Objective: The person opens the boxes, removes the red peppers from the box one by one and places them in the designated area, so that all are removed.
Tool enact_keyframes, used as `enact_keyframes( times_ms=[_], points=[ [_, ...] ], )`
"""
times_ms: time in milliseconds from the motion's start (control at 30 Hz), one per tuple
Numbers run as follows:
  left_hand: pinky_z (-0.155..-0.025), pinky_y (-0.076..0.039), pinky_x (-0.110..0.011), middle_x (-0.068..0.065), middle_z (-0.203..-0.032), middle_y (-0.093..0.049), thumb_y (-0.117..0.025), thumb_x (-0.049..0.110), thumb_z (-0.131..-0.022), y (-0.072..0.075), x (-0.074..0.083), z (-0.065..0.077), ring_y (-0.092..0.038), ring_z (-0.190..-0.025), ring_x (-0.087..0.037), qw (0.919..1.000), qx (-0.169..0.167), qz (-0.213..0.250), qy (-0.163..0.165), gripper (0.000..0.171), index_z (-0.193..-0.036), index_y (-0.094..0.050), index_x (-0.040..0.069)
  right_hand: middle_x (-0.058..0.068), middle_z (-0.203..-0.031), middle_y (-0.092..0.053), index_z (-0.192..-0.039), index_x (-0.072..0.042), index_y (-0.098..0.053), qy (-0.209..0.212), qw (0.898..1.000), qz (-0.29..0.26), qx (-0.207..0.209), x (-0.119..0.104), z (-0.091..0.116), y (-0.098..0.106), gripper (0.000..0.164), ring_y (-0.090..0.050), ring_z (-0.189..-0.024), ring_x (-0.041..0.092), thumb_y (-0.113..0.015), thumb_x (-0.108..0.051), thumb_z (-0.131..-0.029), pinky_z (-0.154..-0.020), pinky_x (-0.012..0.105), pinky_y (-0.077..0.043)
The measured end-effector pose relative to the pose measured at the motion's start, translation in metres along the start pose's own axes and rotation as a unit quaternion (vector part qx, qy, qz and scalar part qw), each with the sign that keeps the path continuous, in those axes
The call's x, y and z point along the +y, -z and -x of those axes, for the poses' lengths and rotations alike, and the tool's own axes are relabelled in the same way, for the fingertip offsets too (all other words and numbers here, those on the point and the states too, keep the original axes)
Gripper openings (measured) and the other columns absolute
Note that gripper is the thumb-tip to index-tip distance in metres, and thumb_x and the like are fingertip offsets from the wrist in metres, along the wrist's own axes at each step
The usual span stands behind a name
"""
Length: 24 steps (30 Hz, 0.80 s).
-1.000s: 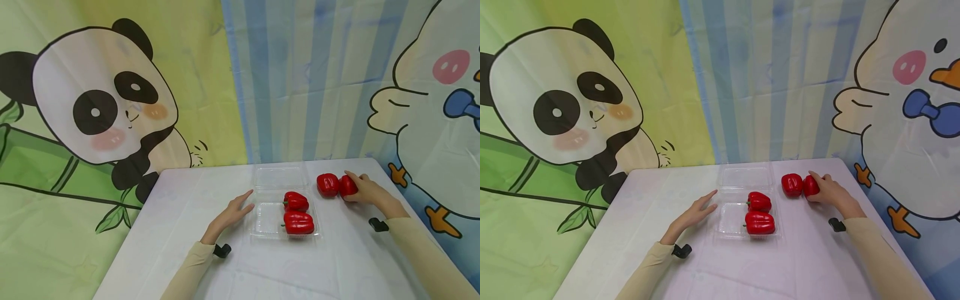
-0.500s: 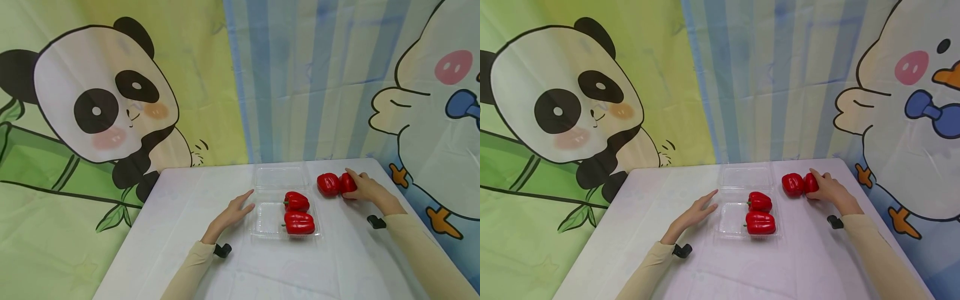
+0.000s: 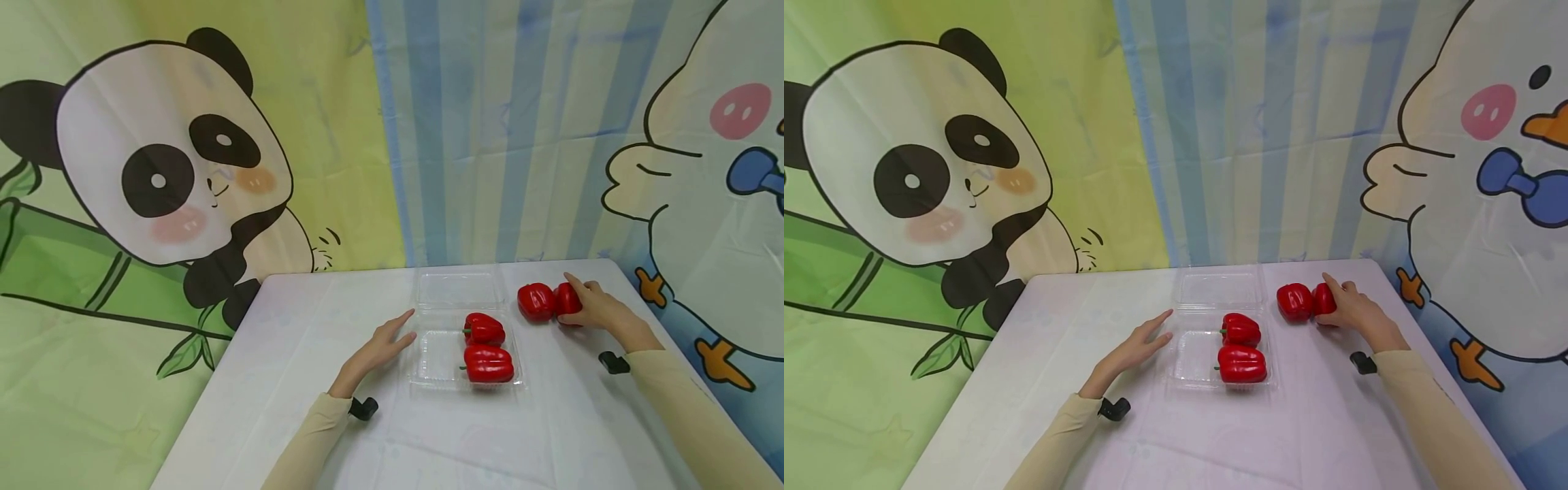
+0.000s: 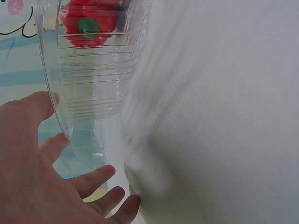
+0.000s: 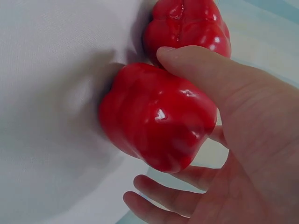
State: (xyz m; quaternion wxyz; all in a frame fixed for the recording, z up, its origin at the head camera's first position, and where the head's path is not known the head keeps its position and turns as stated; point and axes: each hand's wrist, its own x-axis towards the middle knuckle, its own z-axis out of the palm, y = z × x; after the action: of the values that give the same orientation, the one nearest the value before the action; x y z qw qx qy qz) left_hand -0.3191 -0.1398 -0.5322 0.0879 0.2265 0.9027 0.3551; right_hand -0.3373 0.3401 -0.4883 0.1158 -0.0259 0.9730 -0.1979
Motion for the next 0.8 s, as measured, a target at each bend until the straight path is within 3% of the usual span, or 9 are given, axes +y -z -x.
enact_keyframes(
  times_ms=[500, 800],
  points=[
    [-0.12, -0.028, -0.061, -0.014, -0.162, -0.035, -0.05, 0.04, -0.105, -0.001, -0.001, -0.001, -0.031, -0.149, -0.04, 1.0, -0.003, 0.0, 0.0, 0.064, -0.16, -0.028, 0.018, 0.046, -0.145, -0.015, -0.158, -0.002, -0.008, -0.006, 1.0, 0.007, 0.007, -0.001, -0.001, -0.002, 0.109, -0.028, -0.124, 0.07, -0.081, -0.033, -0.083, -0.092, 0.074, -0.046],
    [-0.12, -0.027, -0.06, -0.013, -0.162, -0.035, -0.049, 0.042, -0.105, -0.001, -0.001, -0.001, -0.031, -0.15, -0.039, 1.0, -0.003, -0.001, 0.003, 0.064, -0.16, -0.027, 0.019, 0.044, -0.151, -0.008, -0.158, -0.002, -0.01, 0.019, 0.999, 0.042, 0.027, -0.012, 0.005, 0.001, 0.109, -0.011, -0.133, 0.068, -0.082, -0.028, -0.08, -0.103, 0.083, -0.024]
  ],
)
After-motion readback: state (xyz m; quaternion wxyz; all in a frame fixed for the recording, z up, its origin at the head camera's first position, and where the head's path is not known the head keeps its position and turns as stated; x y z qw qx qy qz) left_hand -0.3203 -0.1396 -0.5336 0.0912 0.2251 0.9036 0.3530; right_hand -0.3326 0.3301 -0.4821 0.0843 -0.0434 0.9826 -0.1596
